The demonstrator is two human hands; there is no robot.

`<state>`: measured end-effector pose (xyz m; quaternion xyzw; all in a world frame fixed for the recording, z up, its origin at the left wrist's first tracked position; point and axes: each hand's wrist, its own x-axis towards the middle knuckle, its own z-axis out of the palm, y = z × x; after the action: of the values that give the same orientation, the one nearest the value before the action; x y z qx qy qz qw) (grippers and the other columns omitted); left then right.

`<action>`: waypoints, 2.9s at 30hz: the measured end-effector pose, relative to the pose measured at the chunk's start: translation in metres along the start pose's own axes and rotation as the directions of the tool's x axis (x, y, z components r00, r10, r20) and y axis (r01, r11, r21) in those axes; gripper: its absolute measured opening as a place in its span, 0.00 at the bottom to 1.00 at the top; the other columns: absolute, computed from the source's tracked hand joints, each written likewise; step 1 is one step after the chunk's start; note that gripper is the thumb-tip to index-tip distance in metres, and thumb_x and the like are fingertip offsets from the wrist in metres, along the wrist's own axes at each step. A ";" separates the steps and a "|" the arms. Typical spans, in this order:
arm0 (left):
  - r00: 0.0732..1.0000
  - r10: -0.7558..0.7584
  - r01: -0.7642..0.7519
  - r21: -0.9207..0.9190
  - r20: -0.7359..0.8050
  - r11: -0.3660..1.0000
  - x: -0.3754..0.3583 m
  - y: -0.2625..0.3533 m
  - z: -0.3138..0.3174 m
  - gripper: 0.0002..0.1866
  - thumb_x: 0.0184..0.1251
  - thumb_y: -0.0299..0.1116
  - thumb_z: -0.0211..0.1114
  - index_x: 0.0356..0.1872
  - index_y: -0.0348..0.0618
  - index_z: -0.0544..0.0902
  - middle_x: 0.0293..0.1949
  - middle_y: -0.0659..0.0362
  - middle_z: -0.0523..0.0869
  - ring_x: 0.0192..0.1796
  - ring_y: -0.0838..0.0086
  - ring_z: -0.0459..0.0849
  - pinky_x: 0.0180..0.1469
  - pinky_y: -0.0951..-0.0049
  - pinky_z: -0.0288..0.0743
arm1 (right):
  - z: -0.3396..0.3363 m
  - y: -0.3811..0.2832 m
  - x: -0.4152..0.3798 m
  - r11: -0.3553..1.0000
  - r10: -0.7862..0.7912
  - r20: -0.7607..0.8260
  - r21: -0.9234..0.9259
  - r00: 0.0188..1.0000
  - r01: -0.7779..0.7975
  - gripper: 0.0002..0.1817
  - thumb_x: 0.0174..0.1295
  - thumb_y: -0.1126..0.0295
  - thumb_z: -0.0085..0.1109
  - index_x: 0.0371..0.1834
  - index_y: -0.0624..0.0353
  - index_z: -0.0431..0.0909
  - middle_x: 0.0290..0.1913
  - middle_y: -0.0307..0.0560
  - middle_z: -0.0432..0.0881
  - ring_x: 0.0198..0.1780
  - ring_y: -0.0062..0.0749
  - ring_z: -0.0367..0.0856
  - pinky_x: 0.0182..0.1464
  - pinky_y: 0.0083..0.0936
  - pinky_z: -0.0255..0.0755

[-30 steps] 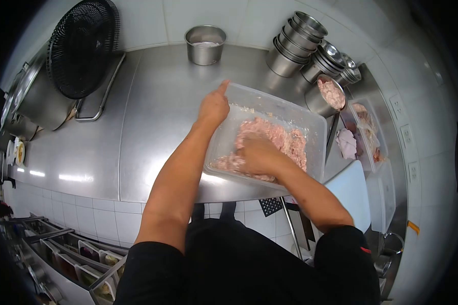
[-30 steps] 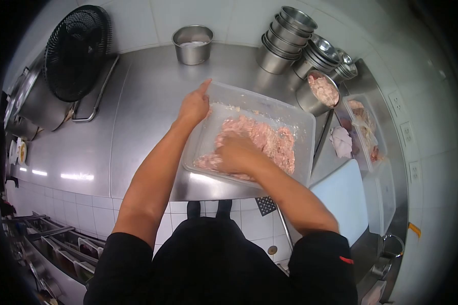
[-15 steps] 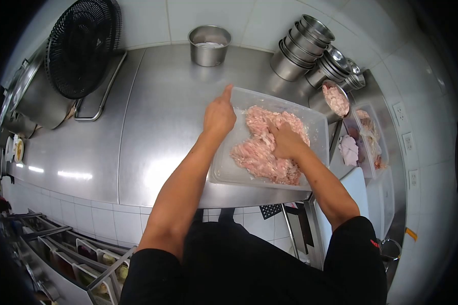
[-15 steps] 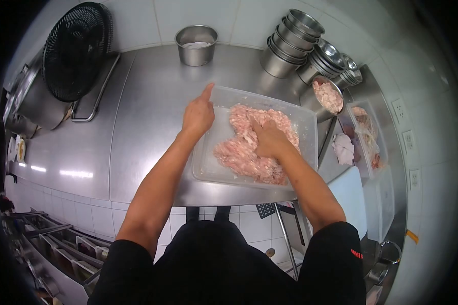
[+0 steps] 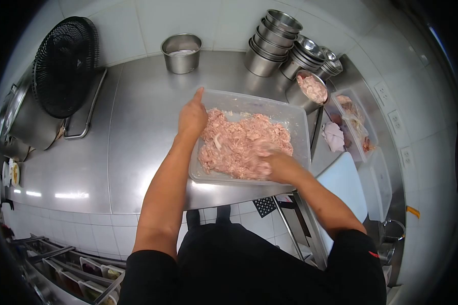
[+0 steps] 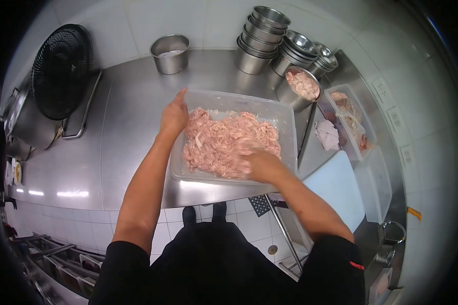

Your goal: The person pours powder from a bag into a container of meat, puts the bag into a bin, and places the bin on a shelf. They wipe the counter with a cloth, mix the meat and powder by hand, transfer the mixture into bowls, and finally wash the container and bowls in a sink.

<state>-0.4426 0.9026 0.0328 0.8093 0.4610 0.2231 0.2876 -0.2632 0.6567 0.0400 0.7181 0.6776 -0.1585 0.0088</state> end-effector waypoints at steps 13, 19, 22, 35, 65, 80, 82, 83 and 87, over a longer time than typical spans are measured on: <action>0.999 0.006 -0.006 0.007 -0.047 1.000 -0.001 0.004 0.009 0.28 0.67 0.25 0.52 0.70 0.44 0.67 0.45 0.41 0.84 0.47 0.47 0.82 0.52 0.52 0.74 | -0.007 -0.033 0.085 0.925 0.266 -0.178 0.323 0.948 -0.199 0.36 0.46 0.81 0.53 0.65 0.69 0.65 0.40 0.70 0.82 0.46 0.61 0.82 0.49 0.47 0.75; 1.000 0.022 -0.022 0.062 0.001 0.998 0.004 -0.004 0.003 0.28 0.68 0.26 0.51 0.71 0.46 0.66 0.46 0.41 0.84 0.50 0.48 0.82 0.54 0.53 0.74 | -0.023 -0.031 0.055 0.968 0.248 -0.031 0.030 0.968 -0.247 0.26 0.52 0.67 0.60 0.56 0.63 0.77 0.39 0.65 0.85 0.44 0.54 0.85 0.49 0.44 0.77; 0.996 0.087 -0.086 0.061 -0.002 0.994 0.002 -0.004 0.001 0.29 0.68 0.26 0.51 0.72 0.47 0.65 0.46 0.40 0.84 0.50 0.48 0.82 0.55 0.53 0.74 | -0.015 0.049 0.049 0.933 0.359 0.219 -0.079 0.907 -0.350 0.28 0.54 0.60 0.63 0.58 0.61 0.78 0.47 0.63 0.85 0.51 0.52 0.84 0.57 0.41 0.74; 0.999 -0.005 0.004 -0.020 -0.042 1.000 0.007 0.005 0.002 0.29 0.67 0.25 0.51 0.71 0.47 0.66 0.49 0.40 0.83 0.52 0.47 0.81 0.57 0.54 0.73 | -0.004 -0.004 0.129 0.838 0.222 0.018 0.507 0.975 -0.200 0.29 0.61 0.53 0.53 0.55 0.68 0.76 0.54 0.68 0.80 0.58 0.55 0.78 0.60 0.40 0.71; 0.997 0.075 -0.075 -0.056 -0.005 0.996 0.005 -0.009 0.001 0.23 0.70 0.34 0.54 0.64 0.37 0.72 0.39 0.39 0.85 0.45 0.44 0.83 0.50 0.50 0.75 | -0.053 -0.068 0.192 0.981 -0.015 0.099 0.195 0.995 -0.005 0.19 0.55 0.58 0.58 0.42 0.62 0.83 0.44 0.60 0.85 0.47 0.51 0.84 0.51 0.42 0.76; 0.999 -0.028 0.025 -0.062 -0.047 0.998 0.008 -0.012 0.006 0.24 0.71 0.35 0.53 0.67 0.45 0.71 0.44 0.40 0.85 0.48 0.44 0.82 0.54 0.51 0.74 | -0.070 -0.048 0.090 0.974 -0.170 0.175 -0.121 0.970 0.193 0.22 0.50 0.63 0.64 0.51 0.52 0.84 0.44 0.55 0.85 0.55 0.47 0.78 0.58 0.43 0.72; 0.998 -0.005 0.002 -0.051 -0.060 0.999 0.015 -0.011 0.016 0.24 0.71 0.36 0.53 0.67 0.44 0.71 0.44 0.40 0.85 0.49 0.45 0.82 0.54 0.50 0.74 | -0.078 -0.040 0.106 0.986 -0.026 0.155 -0.161 0.988 0.051 0.24 0.57 0.61 0.61 0.59 0.51 0.79 0.48 0.55 0.84 0.53 0.48 0.80 0.57 0.43 0.73; 0.998 -0.001 -0.002 -0.051 -0.061 0.999 0.015 -0.009 0.015 0.24 0.72 0.36 0.53 0.67 0.43 0.71 0.44 0.40 0.85 0.49 0.45 0.82 0.53 0.50 0.74 | -0.075 -0.038 0.120 0.990 -0.056 0.101 -0.124 0.993 0.068 0.24 0.57 0.60 0.60 0.59 0.51 0.79 0.48 0.55 0.84 0.51 0.49 0.81 0.56 0.43 0.73; 0.996 0.026 -0.029 -0.034 -0.084 0.999 0.018 -0.002 0.015 0.23 0.72 0.36 0.52 0.66 0.42 0.72 0.44 0.40 0.85 0.48 0.45 0.83 0.52 0.49 0.74 | -0.050 -0.045 0.185 0.999 -0.034 0.063 -0.009 0.997 0.034 0.26 0.57 0.54 0.57 0.58 0.53 0.79 0.47 0.56 0.85 0.47 0.49 0.84 0.58 0.46 0.71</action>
<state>-0.4263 0.9154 0.0223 0.8005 0.4573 0.2686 0.2791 -0.2902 0.8508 0.0522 0.7012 0.6898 -0.1778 0.0310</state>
